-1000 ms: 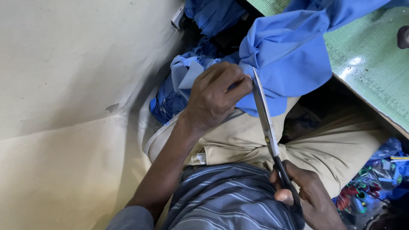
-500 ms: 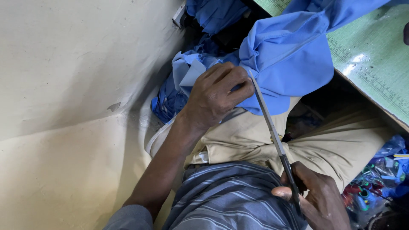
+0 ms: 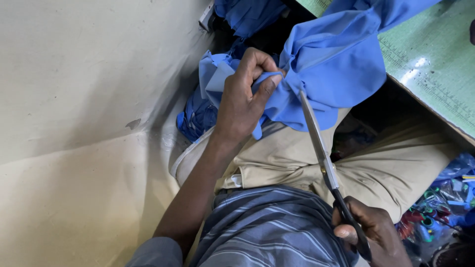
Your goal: Trimming loose threads and excess fabric from a blue garment using tailor scissors
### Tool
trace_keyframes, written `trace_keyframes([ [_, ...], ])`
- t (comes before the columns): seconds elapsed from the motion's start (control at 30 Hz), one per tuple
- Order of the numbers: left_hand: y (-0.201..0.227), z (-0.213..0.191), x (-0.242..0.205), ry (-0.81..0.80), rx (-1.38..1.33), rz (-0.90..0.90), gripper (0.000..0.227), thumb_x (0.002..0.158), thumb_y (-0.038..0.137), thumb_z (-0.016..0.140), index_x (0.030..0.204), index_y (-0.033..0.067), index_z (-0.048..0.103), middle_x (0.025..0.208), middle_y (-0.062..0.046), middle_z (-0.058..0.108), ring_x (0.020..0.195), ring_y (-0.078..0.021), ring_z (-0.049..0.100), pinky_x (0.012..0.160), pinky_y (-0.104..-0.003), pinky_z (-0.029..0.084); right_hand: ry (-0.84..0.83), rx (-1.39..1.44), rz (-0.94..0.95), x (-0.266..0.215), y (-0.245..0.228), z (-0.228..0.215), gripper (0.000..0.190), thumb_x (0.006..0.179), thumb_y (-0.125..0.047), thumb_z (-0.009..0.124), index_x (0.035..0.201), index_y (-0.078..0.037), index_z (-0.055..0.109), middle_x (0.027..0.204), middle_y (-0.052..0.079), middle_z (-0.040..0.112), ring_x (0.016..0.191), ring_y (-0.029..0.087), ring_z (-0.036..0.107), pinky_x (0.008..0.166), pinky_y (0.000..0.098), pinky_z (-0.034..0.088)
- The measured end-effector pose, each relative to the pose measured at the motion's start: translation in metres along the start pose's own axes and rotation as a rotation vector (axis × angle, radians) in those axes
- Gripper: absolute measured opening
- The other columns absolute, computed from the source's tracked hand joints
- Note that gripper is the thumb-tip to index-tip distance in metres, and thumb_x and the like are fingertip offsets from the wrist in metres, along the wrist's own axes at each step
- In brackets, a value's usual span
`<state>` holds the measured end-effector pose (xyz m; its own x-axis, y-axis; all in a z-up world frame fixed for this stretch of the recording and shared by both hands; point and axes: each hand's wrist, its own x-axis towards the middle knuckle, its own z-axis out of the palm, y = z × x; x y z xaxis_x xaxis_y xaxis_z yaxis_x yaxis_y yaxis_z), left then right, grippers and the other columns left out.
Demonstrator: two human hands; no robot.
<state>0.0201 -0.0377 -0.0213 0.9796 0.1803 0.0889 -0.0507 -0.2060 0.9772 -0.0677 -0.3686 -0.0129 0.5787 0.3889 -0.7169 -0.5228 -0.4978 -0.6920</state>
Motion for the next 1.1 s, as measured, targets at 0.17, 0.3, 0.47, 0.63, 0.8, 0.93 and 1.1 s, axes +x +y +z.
trace_keyframes([
  [0.17, -0.006, 0.007, 0.006, -0.04, -0.023, 0.035, 0.038, 0.107, 0.048, 0.042, 0.117, 0.0124, 0.052, 0.109, -0.001, 0.059, 0.105, -0.0159, 0.062, 0.093, -0.033, 0.048, 0.041, 0.061, -0.021, -0.005, 0.005, -0.001, 0.052, 0.077, -0.05, 0.074, 0.077, 0.001, 0.075, 0.054, 0.01, 0.059, 0.047, 0.019, 0.056, 0.047, 0.0323, 0.039],
  [0.3, -0.006, 0.011, 0.01, -0.073, 0.034, 0.09, 0.03, 0.112, 0.034, 0.039, 0.122, 0.011, 0.054, 0.117, -0.003, 0.064, 0.117, -0.0228, 0.067, 0.105, -0.039, 0.052, 0.07, 0.074, -0.058, -0.007, 0.008, -0.001, 0.05, 0.079, -0.049, 0.071, 0.081, 0.001, 0.075, 0.052, 0.009, 0.06, 0.046, 0.02, 0.06, 0.049, 0.0324, 0.04],
  [0.47, -0.015, 0.027, 0.017, -0.053, 0.45, 0.15, 0.022, 0.097, 0.032, 0.068, 0.113, 0.017, 0.063, 0.105, 0.001, 0.071, 0.089, -0.0232, 0.071, 0.072, -0.039, 0.053, 0.052, 0.03, -0.074, -0.002, -0.005, -0.001, 0.05, 0.081, -0.05, 0.07, 0.079, -0.001, 0.075, 0.048, 0.01, 0.062, 0.046, 0.019, 0.059, 0.049, 0.033, 0.042],
  [0.63, -0.02, 0.03, 0.01, 0.103, 0.78, 0.213, 0.028, 0.084, 0.002, 0.079, 0.104, 0.0116, 0.062, 0.096, -0.005, 0.067, 0.073, -0.0314, 0.065, 0.061, -0.045, 0.052, -0.015, -0.003, -0.151, 0.018, -0.02, -0.002, 0.052, 0.081, -0.055, 0.069, 0.08, -0.002, 0.071, 0.056, 0.006, 0.061, 0.048, 0.015, 0.056, 0.046, 0.03, 0.046],
  [0.8, -0.022, 0.015, -0.005, 0.275, 0.856, 0.442, 0.025, 0.092, -0.012, 0.069, 0.099, 0.0057, 0.052, 0.1, -0.009, 0.044, 0.074, -0.0232, 0.039, 0.067, -0.039, 0.034, -0.196, -0.331, -0.254, 0.039, -0.054, -0.003, 0.073, 0.072, -0.082, 0.048, 0.091, -0.016, 0.072, 0.065, -0.002, 0.066, 0.058, 0.015, 0.059, 0.058, 0.0316, 0.046],
  [0.93, -0.005, -0.002, -0.007, 0.341, 0.842, 0.561, 0.028, 0.083, -0.022, 0.061, 0.088, 0.0044, 0.053, 0.09, -0.009, 0.043, 0.071, -0.0208, 0.044, 0.065, -0.035, 0.046, -0.224, -0.41, -0.353, 0.047, -0.069, -0.005, 0.076, 0.071, -0.086, 0.044, 0.086, -0.016, 0.071, 0.068, -0.004, 0.068, 0.06, 0.012, 0.063, 0.057, 0.0309, 0.05],
  [1.1, 0.002, -0.016, -0.006, 0.327, 0.809, 0.667, 0.03, 0.085, -0.026, 0.059, 0.089, 0.0029, 0.051, 0.091, -0.01, 0.041, 0.072, -0.0233, 0.041, 0.067, -0.037, 0.046, -0.15, -0.458, -0.095, 0.052, -0.08, -0.019, 0.061, 0.061, -0.068, 0.07, 0.085, -0.013, 0.083, 0.069, 0.001, 0.084, 0.064, 0.015, 0.081, 0.062, 0.0326, 0.055],
])
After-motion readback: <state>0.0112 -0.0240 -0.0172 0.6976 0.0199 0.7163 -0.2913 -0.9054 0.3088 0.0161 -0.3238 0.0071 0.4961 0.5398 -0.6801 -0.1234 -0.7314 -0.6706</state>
